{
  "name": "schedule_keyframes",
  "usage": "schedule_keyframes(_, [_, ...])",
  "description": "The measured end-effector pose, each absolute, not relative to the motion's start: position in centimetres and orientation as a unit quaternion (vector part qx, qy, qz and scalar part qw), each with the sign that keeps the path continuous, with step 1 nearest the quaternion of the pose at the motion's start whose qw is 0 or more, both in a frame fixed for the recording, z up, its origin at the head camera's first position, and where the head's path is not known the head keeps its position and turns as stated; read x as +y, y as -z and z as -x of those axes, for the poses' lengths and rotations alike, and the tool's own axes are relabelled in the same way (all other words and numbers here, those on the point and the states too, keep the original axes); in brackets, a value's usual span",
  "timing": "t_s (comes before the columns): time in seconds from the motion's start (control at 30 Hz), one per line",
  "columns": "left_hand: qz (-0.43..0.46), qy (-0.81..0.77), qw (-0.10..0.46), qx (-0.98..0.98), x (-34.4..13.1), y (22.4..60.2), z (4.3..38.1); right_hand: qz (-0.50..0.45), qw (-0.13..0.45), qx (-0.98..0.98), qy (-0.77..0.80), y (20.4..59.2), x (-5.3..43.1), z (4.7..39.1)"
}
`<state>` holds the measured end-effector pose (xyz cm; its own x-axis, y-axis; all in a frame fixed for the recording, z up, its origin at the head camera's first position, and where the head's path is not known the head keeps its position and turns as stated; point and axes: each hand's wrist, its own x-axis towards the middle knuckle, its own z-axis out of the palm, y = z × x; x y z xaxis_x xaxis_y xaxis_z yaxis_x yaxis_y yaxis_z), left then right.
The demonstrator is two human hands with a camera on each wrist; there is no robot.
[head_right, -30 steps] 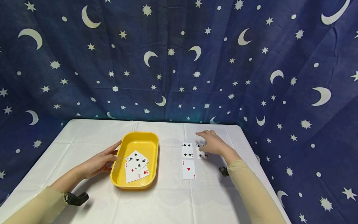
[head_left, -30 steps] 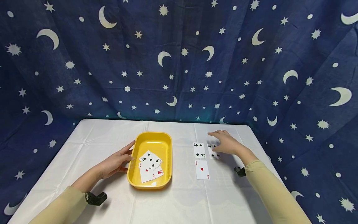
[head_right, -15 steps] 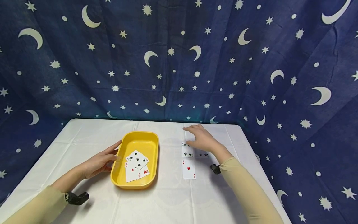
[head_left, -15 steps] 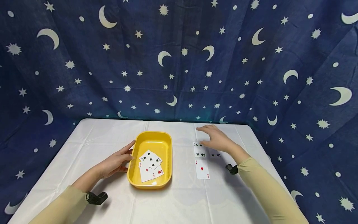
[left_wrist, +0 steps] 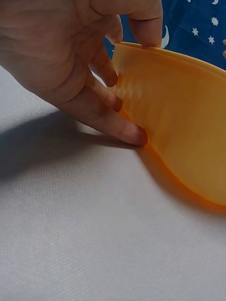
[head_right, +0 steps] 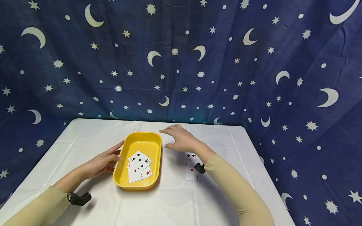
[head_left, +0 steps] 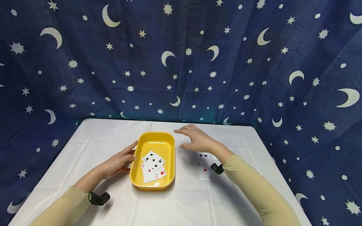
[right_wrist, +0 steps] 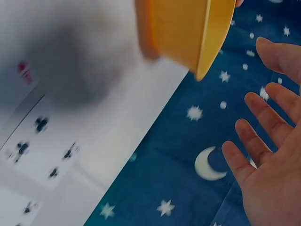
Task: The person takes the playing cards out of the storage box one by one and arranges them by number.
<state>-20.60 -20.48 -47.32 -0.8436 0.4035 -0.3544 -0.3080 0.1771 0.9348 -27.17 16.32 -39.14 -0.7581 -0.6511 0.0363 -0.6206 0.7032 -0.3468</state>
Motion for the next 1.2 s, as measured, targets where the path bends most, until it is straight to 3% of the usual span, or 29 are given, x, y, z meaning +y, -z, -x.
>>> schedule_keyframes(0.53, [-0.026, -0.645, 0.279, 0.711, -20.4, 47.7, 20.7, 0.433, 0.156, 0.885, 0.071, 40.1, 8.0, 26.5])
schedule_keyframes(1.2, [-0.032, -0.646, 0.275, 0.711, -20.5, 47.7, 20.8, 0.459, 0.192, 0.864, -0.080, 43.7, 4.3, 27.3])
